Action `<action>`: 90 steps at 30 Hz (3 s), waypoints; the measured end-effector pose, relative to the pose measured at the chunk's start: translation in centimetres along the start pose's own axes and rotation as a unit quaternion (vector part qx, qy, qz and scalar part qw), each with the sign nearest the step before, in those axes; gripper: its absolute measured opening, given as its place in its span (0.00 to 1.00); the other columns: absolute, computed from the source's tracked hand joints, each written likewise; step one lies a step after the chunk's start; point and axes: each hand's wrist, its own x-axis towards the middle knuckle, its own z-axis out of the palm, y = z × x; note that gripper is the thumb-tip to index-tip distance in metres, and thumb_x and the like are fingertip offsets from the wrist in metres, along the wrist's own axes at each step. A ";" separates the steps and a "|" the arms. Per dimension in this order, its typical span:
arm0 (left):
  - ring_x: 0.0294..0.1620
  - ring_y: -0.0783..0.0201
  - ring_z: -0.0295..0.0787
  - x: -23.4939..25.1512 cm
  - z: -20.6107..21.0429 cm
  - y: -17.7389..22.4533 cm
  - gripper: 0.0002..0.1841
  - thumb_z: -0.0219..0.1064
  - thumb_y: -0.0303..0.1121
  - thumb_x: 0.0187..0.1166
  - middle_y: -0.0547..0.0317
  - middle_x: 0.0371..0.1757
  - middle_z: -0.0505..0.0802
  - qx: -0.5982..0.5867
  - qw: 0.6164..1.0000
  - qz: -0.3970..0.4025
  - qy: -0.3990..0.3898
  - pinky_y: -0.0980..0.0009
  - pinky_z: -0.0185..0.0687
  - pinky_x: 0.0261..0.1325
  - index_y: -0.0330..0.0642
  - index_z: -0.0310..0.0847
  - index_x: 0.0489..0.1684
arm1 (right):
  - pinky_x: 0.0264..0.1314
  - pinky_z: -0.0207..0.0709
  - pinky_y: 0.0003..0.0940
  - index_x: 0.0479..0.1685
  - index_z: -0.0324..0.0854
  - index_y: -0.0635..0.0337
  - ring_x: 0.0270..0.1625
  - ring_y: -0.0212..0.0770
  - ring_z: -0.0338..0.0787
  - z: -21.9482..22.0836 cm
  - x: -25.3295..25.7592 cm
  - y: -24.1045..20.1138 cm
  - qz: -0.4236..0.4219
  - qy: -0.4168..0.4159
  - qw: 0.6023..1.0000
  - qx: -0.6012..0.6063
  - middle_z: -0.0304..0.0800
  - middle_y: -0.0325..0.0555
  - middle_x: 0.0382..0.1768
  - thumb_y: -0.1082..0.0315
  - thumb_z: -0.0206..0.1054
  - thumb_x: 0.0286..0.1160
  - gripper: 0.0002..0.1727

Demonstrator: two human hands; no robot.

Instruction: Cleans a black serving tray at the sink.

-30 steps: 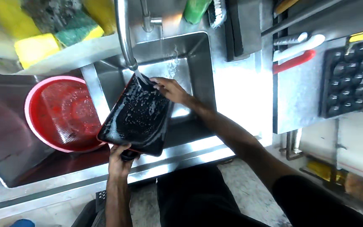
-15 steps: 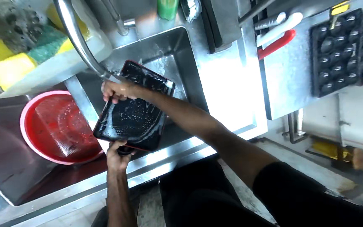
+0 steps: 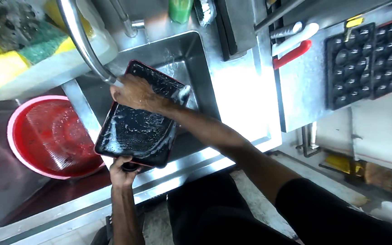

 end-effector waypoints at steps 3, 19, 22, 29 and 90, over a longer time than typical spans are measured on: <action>0.20 0.61 0.91 -0.2 -0.4 0.2 0.07 0.73 0.30 0.55 0.52 0.26 0.93 -0.011 1.000 0.012 -0.022 0.62 0.85 0.16 0.44 0.87 0.30 | 0.68 0.82 0.46 0.54 0.92 0.59 0.63 0.50 0.91 -1.1 -0.8 1.6 -0.139 0.119 0.980 -0.074 0.93 0.53 0.55 0.71 0.69 0.74 0.12; 0.21 0.73 0.77 -5.8 -3.1 0.2 0.34 0.60 0.27 0.75 0.52 0.76 0.85 0.241 0.964 -0.083 -0.074 0.76 0.70 0.16 0.43 0.65 0.88 | 0.54 0.87 0.33 0.56 0.89 0.61 0.44 0.29 0.91 -12.4 -11.5 10.6 0.036 0.067 0.984 0.161 0.94 0.42 0.43 0.57 0.61 0.90 0.17; 0.18 0.71 0.77 -9.9 -5.0 0.1 0.33 0.62 0.28 0.76 0.46 0.77 0.84 0.202 0.973 -0.090 -0.072 0.75 0.70 0.12 0.42 0.68 0.86 | 0.61 0.86 0.38 0.63 0.87 0.59 0.52 0.33 0.92 -12.1 -13.8 10.9 0.020 0.181 0.981 0.073 0.94 0.44 0.50 0.55 0.60 0.91 0.20; 0.20 0.69 0.81 -12.5 -5.7 0.6 0.26 0.58 0.28 0.80 0.48 0.67 0.91 0.260 0.963 -0.065 -0.013 0.76 0.72 0.12 0.39 0.76 0.80 | 0.57 0.89 0.37 0.62 0.84 0.66 0.48 0.36 0.94 -10.1 -18.8 11.1 0.042 0.312 0.924 0.219 0.94 0.46 0.47 0.64 0.59 0.92 0.15; 0.14 0.76 0.84 -13.4 2.7 9.5 0.06 0.62 0.24 0.79 0.73 0.21 0.89 0.452 0.815 0.285 0.225 0.76 0.83 0.15 0.43 0.84 0.34 | 0.68 0.83 0.52 0.92 0.59 0.57 0.69 0.54 0.87 -8.8 2.5 6.9 0.153 0.049 0.983 0.089 0.79 0.60 0.77 0.55 0.70 0.82 0.40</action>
